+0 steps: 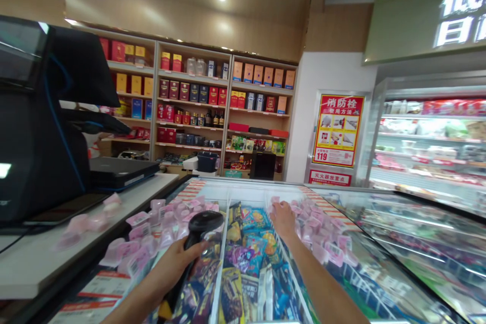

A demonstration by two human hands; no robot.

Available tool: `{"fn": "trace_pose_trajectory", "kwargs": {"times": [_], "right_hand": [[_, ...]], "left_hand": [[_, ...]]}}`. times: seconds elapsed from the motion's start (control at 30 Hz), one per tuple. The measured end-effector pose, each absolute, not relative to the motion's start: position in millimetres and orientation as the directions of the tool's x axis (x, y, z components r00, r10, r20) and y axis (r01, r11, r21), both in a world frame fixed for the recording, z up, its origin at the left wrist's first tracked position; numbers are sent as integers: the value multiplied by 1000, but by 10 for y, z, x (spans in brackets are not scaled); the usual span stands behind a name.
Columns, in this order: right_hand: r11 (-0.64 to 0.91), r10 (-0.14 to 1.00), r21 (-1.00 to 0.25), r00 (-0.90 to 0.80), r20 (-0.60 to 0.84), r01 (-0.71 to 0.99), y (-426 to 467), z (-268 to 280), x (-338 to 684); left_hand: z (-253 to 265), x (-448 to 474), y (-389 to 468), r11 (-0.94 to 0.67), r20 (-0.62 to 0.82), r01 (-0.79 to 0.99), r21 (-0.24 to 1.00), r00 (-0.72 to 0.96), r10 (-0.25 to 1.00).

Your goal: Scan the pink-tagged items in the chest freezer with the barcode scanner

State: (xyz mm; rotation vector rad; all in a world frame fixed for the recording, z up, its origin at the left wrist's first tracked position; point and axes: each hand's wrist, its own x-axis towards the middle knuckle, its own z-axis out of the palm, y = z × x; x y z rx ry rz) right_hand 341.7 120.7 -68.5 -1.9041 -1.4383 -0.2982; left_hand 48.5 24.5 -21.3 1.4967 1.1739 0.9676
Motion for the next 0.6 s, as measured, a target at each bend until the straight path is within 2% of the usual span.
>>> {"fn": "trace_pose_trajectory", "kwargs": {"times": [0.03, 0.07, 0.1, 0.13, 0.17, 0.2, 0.27, 0.4, 0.6], "right_hand": [[-25, 722, -580, 416, 553, 814, 1212, -700, 3349], [66, 730, -757, 485, 481, 650, 1216, -722, 3269], [134, 766, -900, 532, 360, 416, 1217, -746, 3180], [168, 817, -975, 533, 219, 144, 1212, -771, 3086], [172, 867, -978, 490, 94, -116, 1202, -792, 2993], [161, 903, -931, 429, 5, -327, 1185, -807, 2905], [132, 943, -811, 324, -74, -570, 1139, -814, 2759], [68, 961, -745, 243, -129, -664, 1070, -786, 2607], [73, 963, -806, 253, -97, -587, 1115, -808, 2547]], "left_hand": [[-208, 480, 252, -61, 18, 198, 978, 212, 977], [-200, 481, 252, -54, 14, 186, 981, 209, 978], [-191, 484, 245, -47, 9, 175, 984, 211, 977], [-181, 489, 231, -38, 1, 166, 985, 220, 975], [-171, 493, 210, -29, -10, 162, 986, 236, 972], [-161, 494, 184, -22, -20, 163, 986, 256, 966], [-142, 484, 120, -19, -30, 166, 986, 292, 956], [-101, 427, -2, -77, 10, 172, 982, 362, 932], [-24, 355, -80, -84, 25, 135, 987, 392, 920]]}}
